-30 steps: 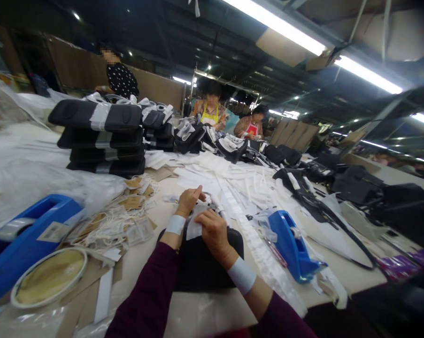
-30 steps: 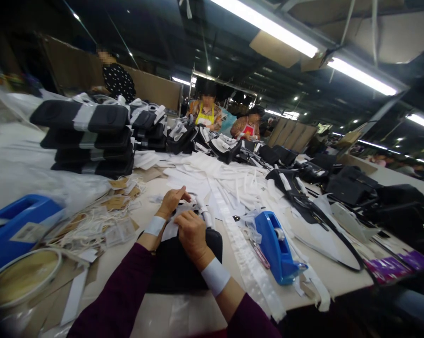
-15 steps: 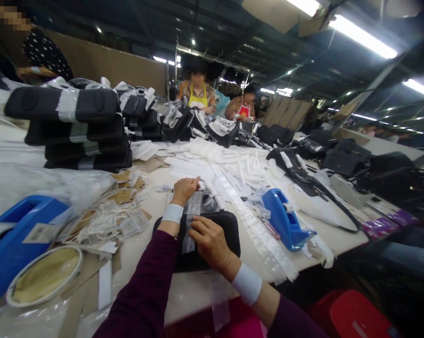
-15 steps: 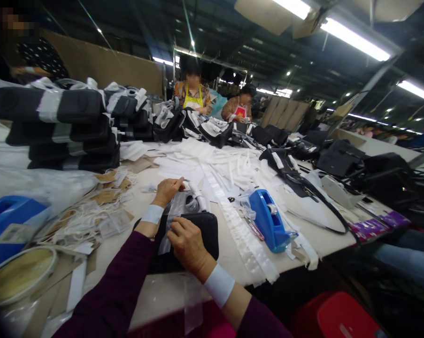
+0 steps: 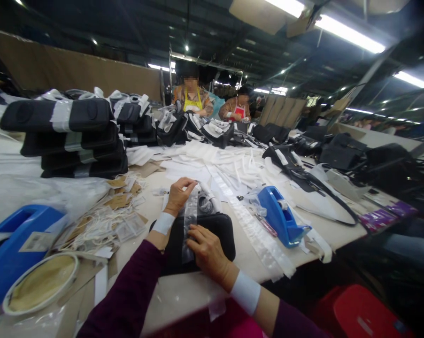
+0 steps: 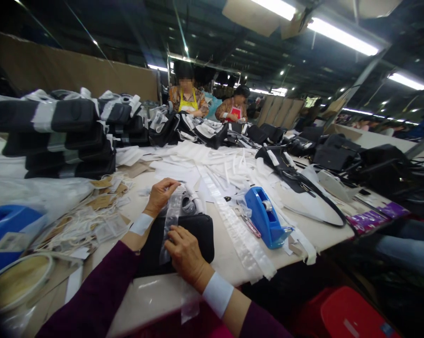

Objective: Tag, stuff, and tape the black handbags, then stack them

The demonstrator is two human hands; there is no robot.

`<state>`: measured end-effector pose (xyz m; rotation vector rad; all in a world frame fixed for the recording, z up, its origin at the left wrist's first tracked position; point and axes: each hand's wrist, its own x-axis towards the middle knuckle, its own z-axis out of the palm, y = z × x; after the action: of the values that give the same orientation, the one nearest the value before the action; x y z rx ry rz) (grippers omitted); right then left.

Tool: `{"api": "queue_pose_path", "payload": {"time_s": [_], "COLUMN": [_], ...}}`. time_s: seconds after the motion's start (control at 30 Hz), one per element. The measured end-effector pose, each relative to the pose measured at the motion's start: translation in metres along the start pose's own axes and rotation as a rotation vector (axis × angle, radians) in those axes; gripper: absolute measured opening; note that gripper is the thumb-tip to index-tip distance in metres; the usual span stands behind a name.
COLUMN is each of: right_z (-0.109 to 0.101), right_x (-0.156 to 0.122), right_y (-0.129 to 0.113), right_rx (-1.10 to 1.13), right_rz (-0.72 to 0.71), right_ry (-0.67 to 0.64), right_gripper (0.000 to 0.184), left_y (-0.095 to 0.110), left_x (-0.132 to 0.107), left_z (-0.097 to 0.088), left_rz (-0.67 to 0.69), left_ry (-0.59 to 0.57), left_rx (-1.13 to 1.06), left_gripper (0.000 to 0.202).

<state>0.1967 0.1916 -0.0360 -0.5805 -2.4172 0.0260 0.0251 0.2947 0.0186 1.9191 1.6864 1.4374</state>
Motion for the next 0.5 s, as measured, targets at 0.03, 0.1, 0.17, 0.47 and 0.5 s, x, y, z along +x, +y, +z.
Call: {"api": "queue_pose_path", "payload": {"time_s": [0.03, 0.1, 0.17, 0.47, 0.5], "right_z": [0.001, 0.002, 0.001, -0.003, -0.005], "right_x": [0.0, -0.001, -0.002, -0.001, -0.001], "right_y": [0.0, 0.001, 0.001, 0.003, 0.003], "right_rx": [0.003, 0.003, 0.001, 0.059, 0.071], "right_rz": [0.003, 0.01, 0.025, 0.06, 0.06], "right_ry": [-0.001, 0.002, -0.002, -0.043, -0.047], "right_gripper": [0.026, 0.025, 0.023, 0.023, 0.024], "left_y": [0.005, 0.012, 0.013, -0.011, -0.011], "left_x": [-0.01, -0.036, -0.066, -0.122, -0.121], "left_z": [-0.003, -0.011, -0.019, -0.037, -0.038], "left_rz": [0.039, 0.126, 0.199, 0.436, 0.446], "left_ry": [-0.019, -0.118, -0.269, -0.463, -0.477], "left_rx": [-0.031, -0.095, -0.107, 0.117, 0.128], "left_gripper": [0.024, 0.021, 0.024, 0.05, 0.049]}}
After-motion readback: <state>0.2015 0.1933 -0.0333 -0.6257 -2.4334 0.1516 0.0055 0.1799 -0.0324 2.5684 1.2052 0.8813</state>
